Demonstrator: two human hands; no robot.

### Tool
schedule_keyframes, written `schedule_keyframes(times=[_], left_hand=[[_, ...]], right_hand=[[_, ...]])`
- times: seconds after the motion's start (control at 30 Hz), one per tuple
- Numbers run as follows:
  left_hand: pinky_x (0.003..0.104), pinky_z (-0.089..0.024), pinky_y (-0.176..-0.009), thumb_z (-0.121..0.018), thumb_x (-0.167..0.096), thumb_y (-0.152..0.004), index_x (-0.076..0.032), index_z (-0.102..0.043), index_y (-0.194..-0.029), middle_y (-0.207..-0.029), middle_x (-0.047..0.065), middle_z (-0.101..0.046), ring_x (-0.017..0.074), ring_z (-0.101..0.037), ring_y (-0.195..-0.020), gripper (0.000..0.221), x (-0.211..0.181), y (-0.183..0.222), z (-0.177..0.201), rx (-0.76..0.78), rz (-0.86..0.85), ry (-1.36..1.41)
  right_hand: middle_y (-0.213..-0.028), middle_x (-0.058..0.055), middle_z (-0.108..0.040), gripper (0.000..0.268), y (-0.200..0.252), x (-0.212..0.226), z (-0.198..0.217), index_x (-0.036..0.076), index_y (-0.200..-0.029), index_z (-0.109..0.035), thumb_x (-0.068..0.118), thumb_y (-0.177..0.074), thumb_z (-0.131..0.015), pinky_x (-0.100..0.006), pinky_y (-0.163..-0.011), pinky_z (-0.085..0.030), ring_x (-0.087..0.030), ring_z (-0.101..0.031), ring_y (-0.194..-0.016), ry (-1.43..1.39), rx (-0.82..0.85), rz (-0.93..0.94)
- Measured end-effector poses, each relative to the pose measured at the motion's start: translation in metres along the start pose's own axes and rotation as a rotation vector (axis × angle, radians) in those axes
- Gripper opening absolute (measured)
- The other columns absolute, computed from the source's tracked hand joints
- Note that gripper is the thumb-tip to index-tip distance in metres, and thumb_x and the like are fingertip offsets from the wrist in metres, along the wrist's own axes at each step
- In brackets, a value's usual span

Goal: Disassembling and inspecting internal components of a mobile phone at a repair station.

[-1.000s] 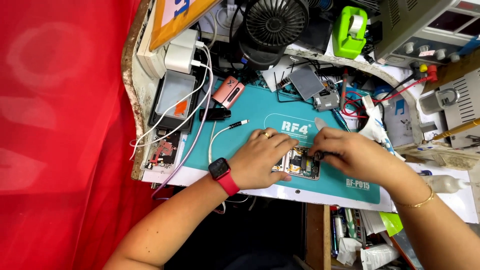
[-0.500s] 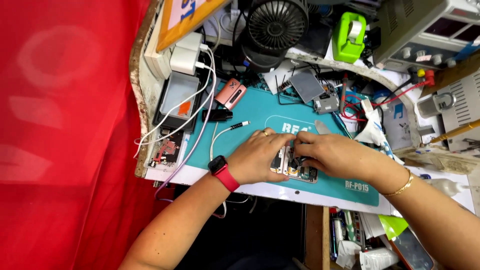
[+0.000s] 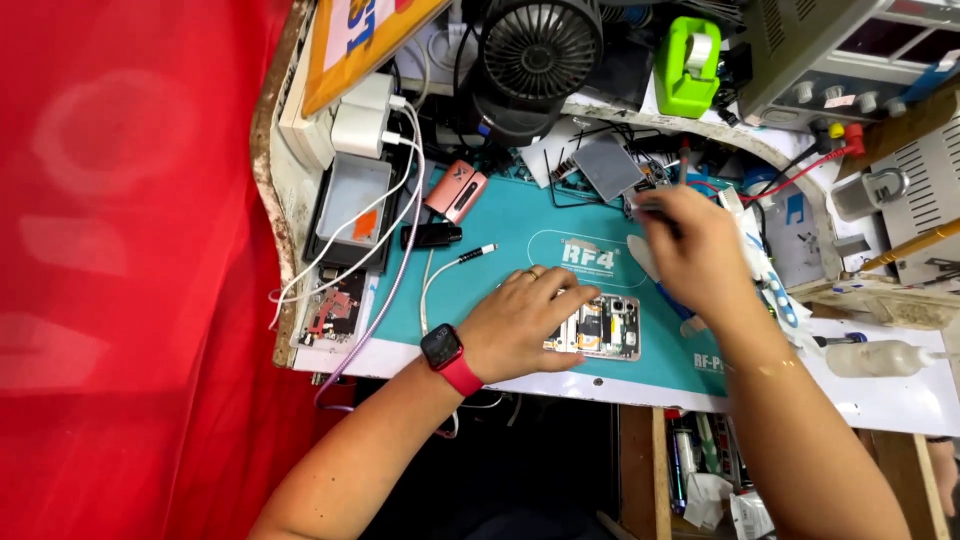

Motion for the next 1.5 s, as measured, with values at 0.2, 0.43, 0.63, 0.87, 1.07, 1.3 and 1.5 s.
schedule_keyframes(times=[0.2, 0.43, 0.63, 0.87, 1.07, 1.3, 1.5], left_hand=[[0.041, -0.051, -0.109, -0.074, -0.033, -0.086, -0.015, -0.050, -0.141, -0.135, 0.009, -0.063, 0.0229, -0.064, -0.124, 0.063, 0.013, -0.010, 0.040, -0.268, 0.347, 0.729], [0.044, -0.061, -0.084, -0.047, -0.054, -0.101, 0.002, -0.054, -0.144, -0.129, 0.021, -0.066, 0.0297, -0.070, -0.104, 0.071, 0.009, -0.026, 0.002, -0.191, 0.563, 1.938], [0.038, -0.052, -0.098, -0.049, -0.058, -0.100, 0.000, -0.064, -0.131, -0.121, 0.015, -0.070, 0.0251, -0.066, -0.109, 0.068, -0.002, -0.026, -0.028, -0.146, 0.753, 2.079], [0.034, -0.056, -0.082, -0.049, -0.055, -0.100, -0.002, -0.066, -0.125, -0.114, 0.011, -0.072, 0.0213, -0.069, -0.097, 0.061, -0.002, -0.027, -0.025, -0.223, 0.762, 1.988], [0.037, -0.059, -0.081, -0.061, -0.039, -0.097, -0.009, -0.052, -0.139, -0.119, 0.017, -0.069, 0.0271, -0.070, -0.101, 0.053, 0.012, -0.025, -0.008, -0.307, 0.624, 1.499], [0.051, -0.055, -0.094, -0.077, -0.033, -0.087, -0.003, -0.043, -0.147, -0.120, 0.023, -0.065, 0.0430, -0.067, -0.110, 0.075, -0.030, -0.027, 0.015, -0.035, -0.119, 0.067], [0.052, -0.050, -0.102, -0.082, -0.025, -0.083, -0.003, -0.038, -0.152, -0.121, 0.023, -0.063, 0.0419, -0.062, -0.118, 0.085, -0.028, -0.020, -0.007, 0.114, -0.205, -0.086]], right_hand=[[-0.118, -0.017, -0.074, 0.022, 0.062, 0.032, 0.072, 0.005, -0.103, -0.050, -0.012, -0.094, -0.038, -0.029, -0.066, -0.047, -0.016, -0.061, -0.066, -0.193, -0.293, -0.400], [-0.154, -0.012, -0.056, 0.031, 0.094, 0.109, 0.016, 0.015, -0.091, -0.057, -0.008, -0.071, -0.052, -0.038, -0.061, -0.054, -0.028, -0.069, -0.101, 0.134, 0.076, 0.034], [-0.154, -0.013, -0.054, 0.029, 0.076, 0.117, 0.011, 0.009, -0.085, -0.050, -0.010, -0.062, -0.052, -0.040, -0.043, -0.042, -0.030, -0.055, -0.084, 0.190, 0.124, 0.207], [-0.155, -0.016, -0.053, 0.029, 0.090, 0.131, 0.005, 0.011, -0.084, -0.050, -0.007, -0.063, -0.054, -0.039, -0.040, -0.043, -0.030, -0.058, -0.086, 0.187, 0.172, 0.163], [-0.143, -0.015, -0.065, 0.022, 0.080, 0.086, 0.031, 0.008, -0.088, -0.057, -0.010, -0.079, -0.049, -0.042, -0.069, -0.056, -0.034, -0.068, -0.094, -0.071, -0.011, -0.061], [-0.104, -0.024, -0.065, 0.053, 0.134, -0.017, 0.078, 0.005, -0.115, -0.045, 0.055, -0.112, -0.028, -0.033, -0.077, -0.067, -0.022, -0.071, -0.090, -0.877, -0.634, -0.458], [-0.091, -0.025, -0.067, 0.055, 0.129, -0.006, 0.061, 0.004, -0.119, -0.046, 0.056, -0.111, -0.029, -0.022, -0.055, -0.058, -0.018, -0.067, -0.064, -0.792, -0.461, -0.394]])
Point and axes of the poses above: each hand's wrist, its own y-axis away from the middle knuckle, its own z-axis out of the back of the hand, x = y × z, the point moved 5 cm from there along -y, towards the middle knuckle
